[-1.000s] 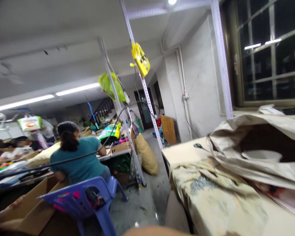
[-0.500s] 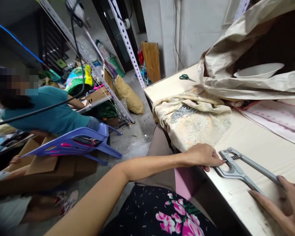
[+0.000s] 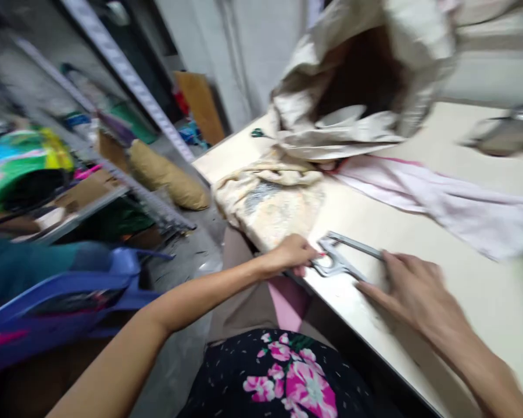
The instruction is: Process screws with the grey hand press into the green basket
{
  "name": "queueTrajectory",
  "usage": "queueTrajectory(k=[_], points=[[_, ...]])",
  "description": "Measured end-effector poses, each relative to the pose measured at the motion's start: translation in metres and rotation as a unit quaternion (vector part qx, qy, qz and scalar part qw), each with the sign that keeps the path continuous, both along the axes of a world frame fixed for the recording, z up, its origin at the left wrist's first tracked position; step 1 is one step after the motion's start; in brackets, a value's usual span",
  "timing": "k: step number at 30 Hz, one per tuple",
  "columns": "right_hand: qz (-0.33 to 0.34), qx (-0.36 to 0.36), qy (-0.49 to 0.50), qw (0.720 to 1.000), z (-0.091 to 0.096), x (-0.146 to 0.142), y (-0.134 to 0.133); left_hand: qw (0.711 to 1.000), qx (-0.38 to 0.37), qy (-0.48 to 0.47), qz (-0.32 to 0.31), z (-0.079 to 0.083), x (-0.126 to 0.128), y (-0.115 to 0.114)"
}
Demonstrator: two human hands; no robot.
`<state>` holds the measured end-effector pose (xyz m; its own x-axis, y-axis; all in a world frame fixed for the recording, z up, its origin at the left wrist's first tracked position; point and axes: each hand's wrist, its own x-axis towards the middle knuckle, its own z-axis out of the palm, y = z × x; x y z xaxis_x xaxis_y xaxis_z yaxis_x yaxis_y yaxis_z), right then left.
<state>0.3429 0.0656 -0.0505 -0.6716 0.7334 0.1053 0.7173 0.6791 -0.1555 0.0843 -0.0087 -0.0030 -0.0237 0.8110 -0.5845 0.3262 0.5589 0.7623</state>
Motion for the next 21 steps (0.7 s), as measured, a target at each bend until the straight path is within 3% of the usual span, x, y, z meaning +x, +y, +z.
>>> queueTrajectory(k=[3, 7, 15, 18, 21], points=[[-0.004, -0.001, 0.002, 1.0, 0.013, -0.006, -0.007, 0.997, -0.06, -0.038, 0.019, 0.003, -0.005, 0.01], [-0.012, 0.001, 0.031, 0.999, 0.021, -0.013, -0.009, 0.992, -0.117, -0.041, -0.006, 0.012, -0.011, 0.021], [-0.017, -0.016, 0.084, 0.996, 0.017, -0.013, -0.013, 0.992, -0.122, -0.015, 0.005, 0.012, -0.007, 0.02], [-0.021, -0.024, 0.091, 0.995, 0.017, -0.013, -0.013, 0.995, -0.048, 0.081, -0.033, 0.015, -0.011, 0.02], [-0.029, -0.032, 0.095, 0.995, 0.019, -0.014, -0.014, 0.97, 0.076, 0.214, -0.087, 0.021, -0.017, 0.022]])
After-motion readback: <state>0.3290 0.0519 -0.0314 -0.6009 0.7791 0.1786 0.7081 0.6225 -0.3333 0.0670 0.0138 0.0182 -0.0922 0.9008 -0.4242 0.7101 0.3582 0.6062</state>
